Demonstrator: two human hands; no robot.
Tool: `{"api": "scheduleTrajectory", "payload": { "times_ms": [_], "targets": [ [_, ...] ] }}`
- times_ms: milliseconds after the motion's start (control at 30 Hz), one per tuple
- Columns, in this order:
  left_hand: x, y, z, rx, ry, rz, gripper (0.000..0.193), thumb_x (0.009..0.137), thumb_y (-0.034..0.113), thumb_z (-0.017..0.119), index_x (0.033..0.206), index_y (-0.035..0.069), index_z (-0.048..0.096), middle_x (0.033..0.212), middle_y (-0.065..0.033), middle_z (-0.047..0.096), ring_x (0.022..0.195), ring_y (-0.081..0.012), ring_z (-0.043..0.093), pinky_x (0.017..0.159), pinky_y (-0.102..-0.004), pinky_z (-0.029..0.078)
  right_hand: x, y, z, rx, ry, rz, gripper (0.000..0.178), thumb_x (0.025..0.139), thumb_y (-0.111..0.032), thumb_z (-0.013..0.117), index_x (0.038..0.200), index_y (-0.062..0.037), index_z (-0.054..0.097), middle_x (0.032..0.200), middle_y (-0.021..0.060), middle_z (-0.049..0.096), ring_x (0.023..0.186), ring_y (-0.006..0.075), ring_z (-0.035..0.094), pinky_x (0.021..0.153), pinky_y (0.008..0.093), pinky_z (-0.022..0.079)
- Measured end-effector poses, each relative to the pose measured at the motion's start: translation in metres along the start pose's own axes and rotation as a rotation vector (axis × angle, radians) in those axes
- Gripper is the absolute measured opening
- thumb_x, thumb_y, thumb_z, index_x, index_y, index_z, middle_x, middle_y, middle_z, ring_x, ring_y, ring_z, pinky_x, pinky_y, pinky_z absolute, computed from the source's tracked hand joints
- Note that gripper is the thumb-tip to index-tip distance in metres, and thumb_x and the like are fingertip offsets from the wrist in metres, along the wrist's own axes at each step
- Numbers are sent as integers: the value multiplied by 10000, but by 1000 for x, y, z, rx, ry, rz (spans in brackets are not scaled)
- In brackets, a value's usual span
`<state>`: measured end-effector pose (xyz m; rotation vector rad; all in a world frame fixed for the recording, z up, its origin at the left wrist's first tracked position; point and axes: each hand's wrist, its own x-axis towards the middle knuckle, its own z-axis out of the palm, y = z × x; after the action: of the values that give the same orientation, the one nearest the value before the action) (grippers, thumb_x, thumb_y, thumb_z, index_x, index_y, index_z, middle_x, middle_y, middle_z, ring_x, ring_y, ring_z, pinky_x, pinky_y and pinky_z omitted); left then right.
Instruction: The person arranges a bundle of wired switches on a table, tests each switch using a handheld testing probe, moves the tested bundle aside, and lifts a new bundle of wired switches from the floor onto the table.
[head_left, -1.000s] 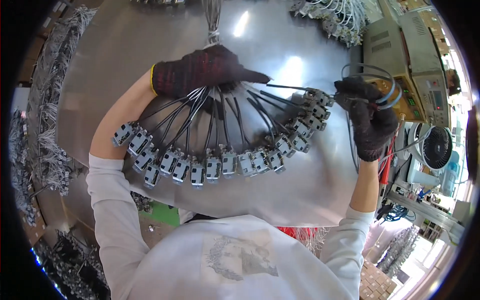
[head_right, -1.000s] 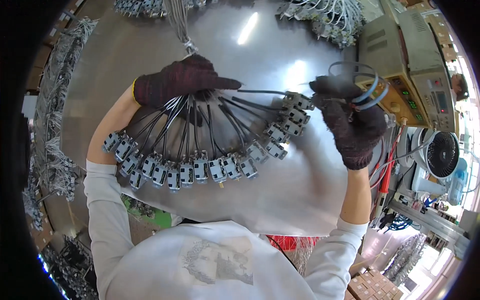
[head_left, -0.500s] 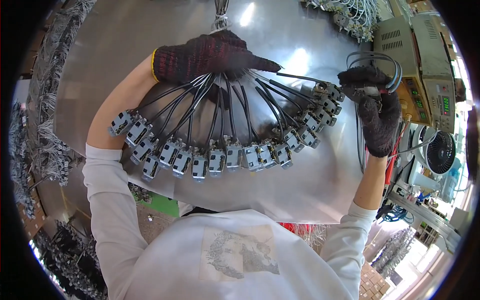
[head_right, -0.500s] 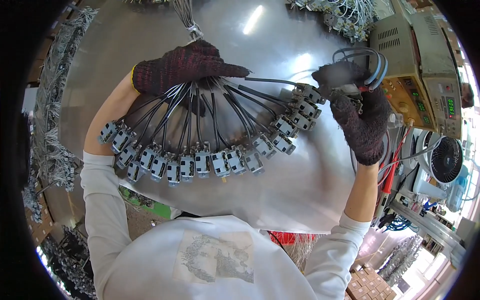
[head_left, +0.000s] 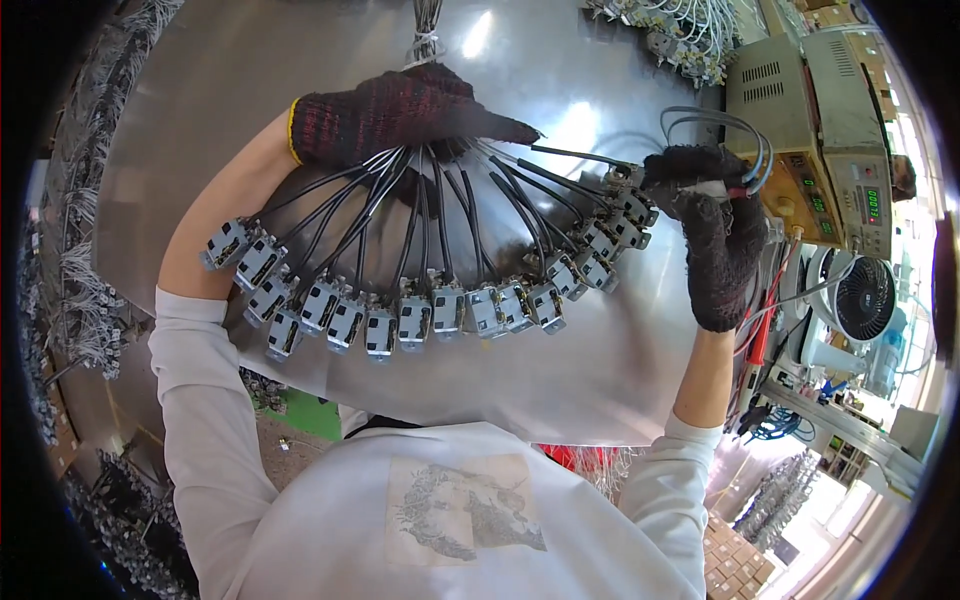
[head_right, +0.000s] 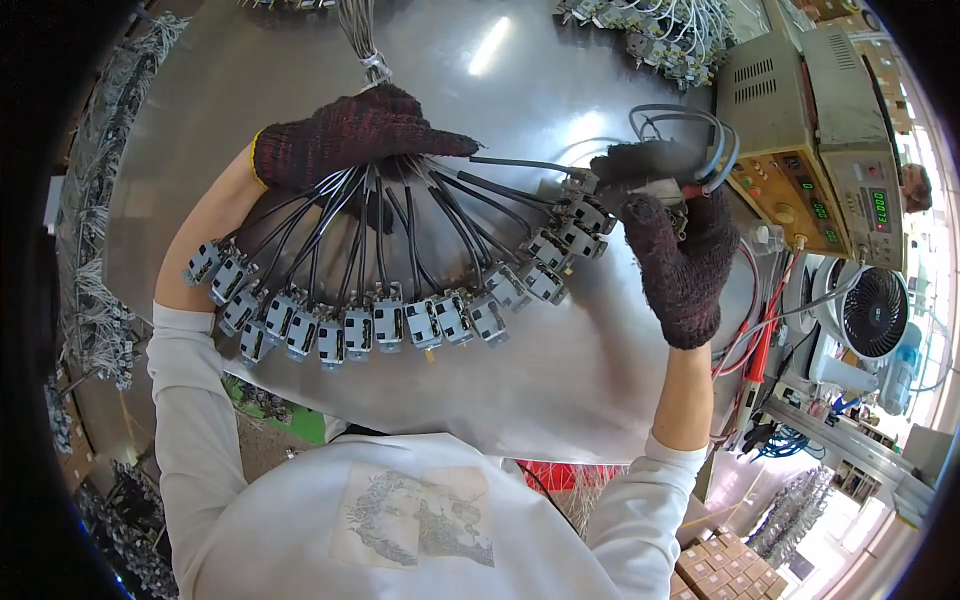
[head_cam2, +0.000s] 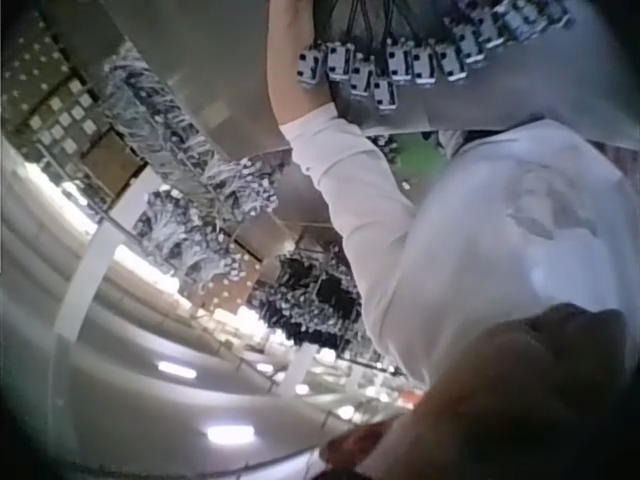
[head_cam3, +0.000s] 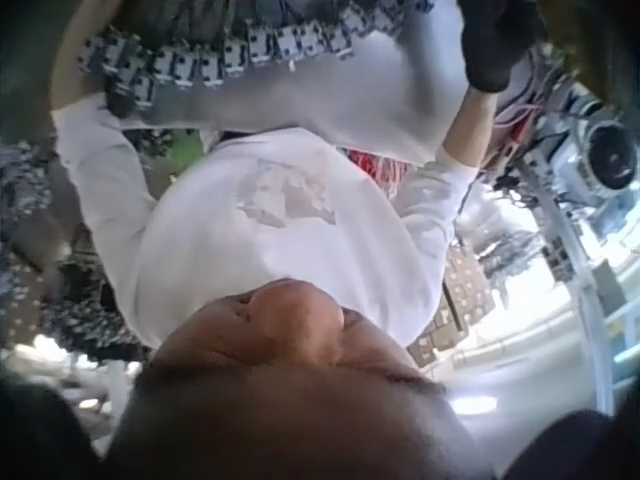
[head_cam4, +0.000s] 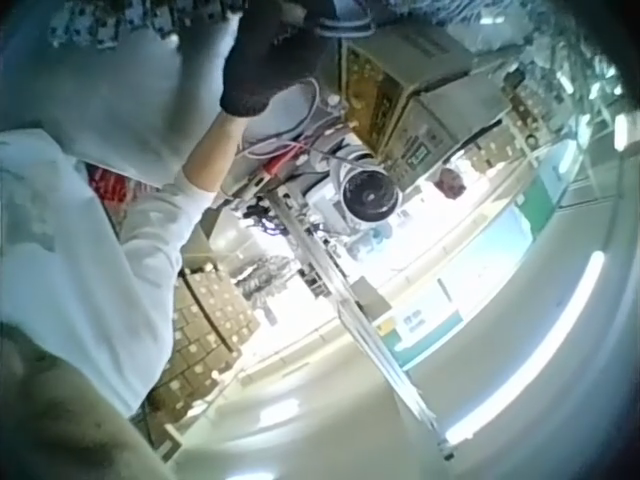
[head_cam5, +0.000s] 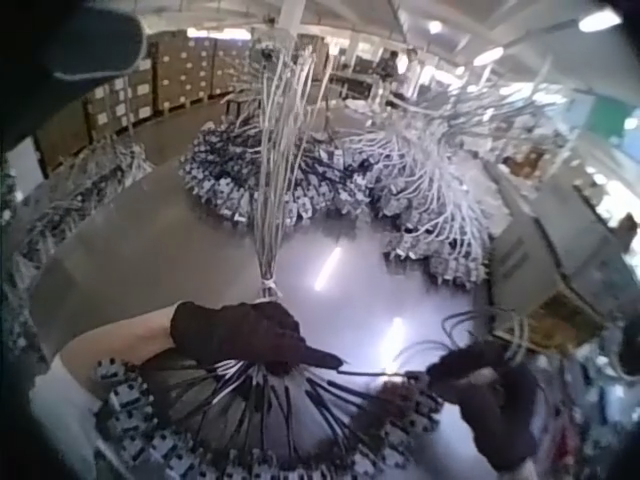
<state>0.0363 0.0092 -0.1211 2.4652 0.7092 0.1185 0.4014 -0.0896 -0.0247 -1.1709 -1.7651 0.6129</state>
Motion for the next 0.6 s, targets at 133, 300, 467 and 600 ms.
{"api": "scheduleTrajectory", "payload": {
  "times_ms": [133,300,467,600],
  "targets": [
    [-8,23,-11,113,197,248,778,829,35,708,1553,248,519,853,-80,646,830,-247,630,855,-391,544,-1,-19,5,210,12,75,399,942,-203,770,1235,50,671,1063,134,759,952,199,718,862,371,595],
    [-19,31,-18,80,249,276,794,817,89,746,1558,247,511,848,-70,646,818,-245,630,836,-374,550,-4,-24,-1,239,39,-42,401,974,-232,725,1222,80,687,1097,180,760,1002,253,732,919,405,591],
    [-2,27,-12,220,120,140,825,797,122,777,1565,243,501,845,-82,638,811,-248,629,838,-375,554,-16,-1,6,171,55,27,361,963,-201,736,1238,29,690,1090,140,760,909,159,703,806,328,585],
    [-7,51,-31,115,12,75,756,865,28,676,1566,248,496,853,-72,647,828,-243,627,869,-379,553,-6,-18,8,97,-89,61,343,964,-192,729,1254,-15,680,1058,82,750,823,83,654,703,254,538]
  ]
}}
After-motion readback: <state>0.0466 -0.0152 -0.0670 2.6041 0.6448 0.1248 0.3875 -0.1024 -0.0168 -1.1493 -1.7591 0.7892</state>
